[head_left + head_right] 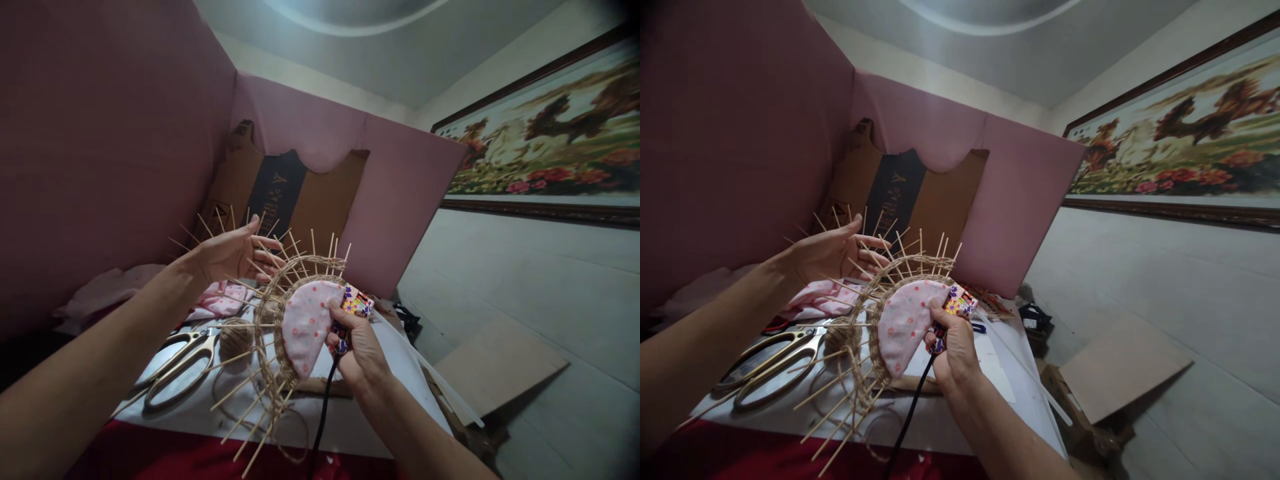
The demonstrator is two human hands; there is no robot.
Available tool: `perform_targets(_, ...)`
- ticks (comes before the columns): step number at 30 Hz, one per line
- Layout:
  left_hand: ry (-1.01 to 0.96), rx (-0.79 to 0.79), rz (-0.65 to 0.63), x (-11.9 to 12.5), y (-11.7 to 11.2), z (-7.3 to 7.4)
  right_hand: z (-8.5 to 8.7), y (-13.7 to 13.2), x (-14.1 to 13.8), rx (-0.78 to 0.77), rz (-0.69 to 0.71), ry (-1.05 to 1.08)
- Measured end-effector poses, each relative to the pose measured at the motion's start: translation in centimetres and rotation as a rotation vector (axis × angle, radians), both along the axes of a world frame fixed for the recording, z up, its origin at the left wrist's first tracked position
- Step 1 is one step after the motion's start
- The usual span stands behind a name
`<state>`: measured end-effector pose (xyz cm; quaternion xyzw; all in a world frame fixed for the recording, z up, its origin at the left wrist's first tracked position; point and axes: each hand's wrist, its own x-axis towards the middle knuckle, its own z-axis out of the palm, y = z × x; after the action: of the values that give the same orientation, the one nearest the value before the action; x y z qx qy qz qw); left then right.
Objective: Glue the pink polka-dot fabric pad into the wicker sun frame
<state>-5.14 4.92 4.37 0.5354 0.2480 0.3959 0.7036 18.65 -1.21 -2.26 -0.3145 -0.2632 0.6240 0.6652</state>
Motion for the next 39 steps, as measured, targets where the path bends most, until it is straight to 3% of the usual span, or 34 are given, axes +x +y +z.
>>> perform_targets(11,0.156,0.071,0.101,0.9,-0.6,0.1,0.4,-0.5,-0.2,-0.008,0.003,0.008)
perform_targets(26,0.226,0.150,0.090,0.4,-0.3,0.0,0.3,-0.4,-0.2,0.033,-0.001,-0.002)
perform_targets(29,0.397,0.225,0.217,0.3,-0.8,0.5,0.5,-0.6,-0.1,0.045,-0.022,-0.001)
perform_targets(32,0.598,0.339,0.555,0.0,-1.9,1.8,0.7,-0.7,0.0,0.041,-0.038,0.012)
perform_targets(33,0.611,0.404,0.703,0.0,-2.5,2.4,0.8,-0.6,0.1,0.035,-0.042,0.013)
perform_targets(36,0.522,0.574,0.891,0.4,-4.7,3.9,0.8,-0.3,0.4,0.017,-0.049,0.013)
perform_targets(37,0.519,0.658,0.879,0.7,-5.4,4.2,0.8,-0.2,0.5,0.016,-0.052,0.015)
perform_targets(39,0.692,0.811,0.626,1.7,-6.9,4.2,0.7,0.1,0.6,0.021,-0.059,0.027)
